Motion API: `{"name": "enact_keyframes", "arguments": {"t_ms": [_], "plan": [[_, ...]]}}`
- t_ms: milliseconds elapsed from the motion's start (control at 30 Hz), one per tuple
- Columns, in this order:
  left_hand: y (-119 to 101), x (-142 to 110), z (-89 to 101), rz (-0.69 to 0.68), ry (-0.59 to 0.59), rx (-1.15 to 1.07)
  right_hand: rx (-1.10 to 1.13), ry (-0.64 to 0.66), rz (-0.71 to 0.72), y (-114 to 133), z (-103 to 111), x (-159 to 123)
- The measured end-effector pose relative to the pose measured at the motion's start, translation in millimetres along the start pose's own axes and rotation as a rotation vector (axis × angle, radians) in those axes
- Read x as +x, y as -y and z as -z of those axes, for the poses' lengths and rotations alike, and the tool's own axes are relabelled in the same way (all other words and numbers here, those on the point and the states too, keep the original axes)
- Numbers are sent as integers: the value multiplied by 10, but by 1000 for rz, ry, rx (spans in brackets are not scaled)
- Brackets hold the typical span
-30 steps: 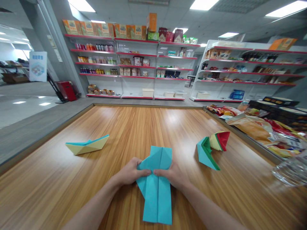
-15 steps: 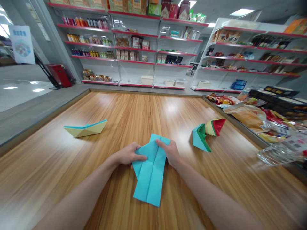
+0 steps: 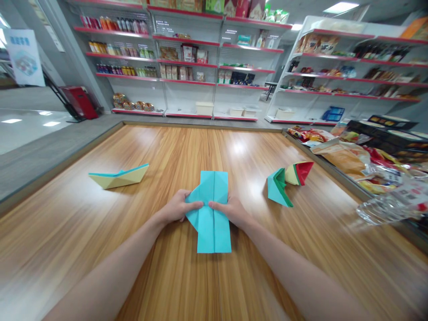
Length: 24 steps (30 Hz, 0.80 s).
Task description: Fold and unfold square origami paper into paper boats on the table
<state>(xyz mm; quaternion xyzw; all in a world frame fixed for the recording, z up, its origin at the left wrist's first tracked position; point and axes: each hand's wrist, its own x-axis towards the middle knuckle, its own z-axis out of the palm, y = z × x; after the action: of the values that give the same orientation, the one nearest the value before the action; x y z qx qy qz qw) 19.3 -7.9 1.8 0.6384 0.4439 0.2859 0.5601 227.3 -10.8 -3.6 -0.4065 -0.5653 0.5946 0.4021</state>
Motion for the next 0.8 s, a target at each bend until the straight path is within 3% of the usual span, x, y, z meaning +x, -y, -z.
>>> {"name": "enact_keyframes", "arguments": {"t_ms": [500, 800], "plan": [[53, 23, -3, -45, 22, -80, 54, 91, 12, -37, 35, -8], [87, 35, -4, -30, 6, -89, 14, 48, 16, -65, 40, 7]]}}
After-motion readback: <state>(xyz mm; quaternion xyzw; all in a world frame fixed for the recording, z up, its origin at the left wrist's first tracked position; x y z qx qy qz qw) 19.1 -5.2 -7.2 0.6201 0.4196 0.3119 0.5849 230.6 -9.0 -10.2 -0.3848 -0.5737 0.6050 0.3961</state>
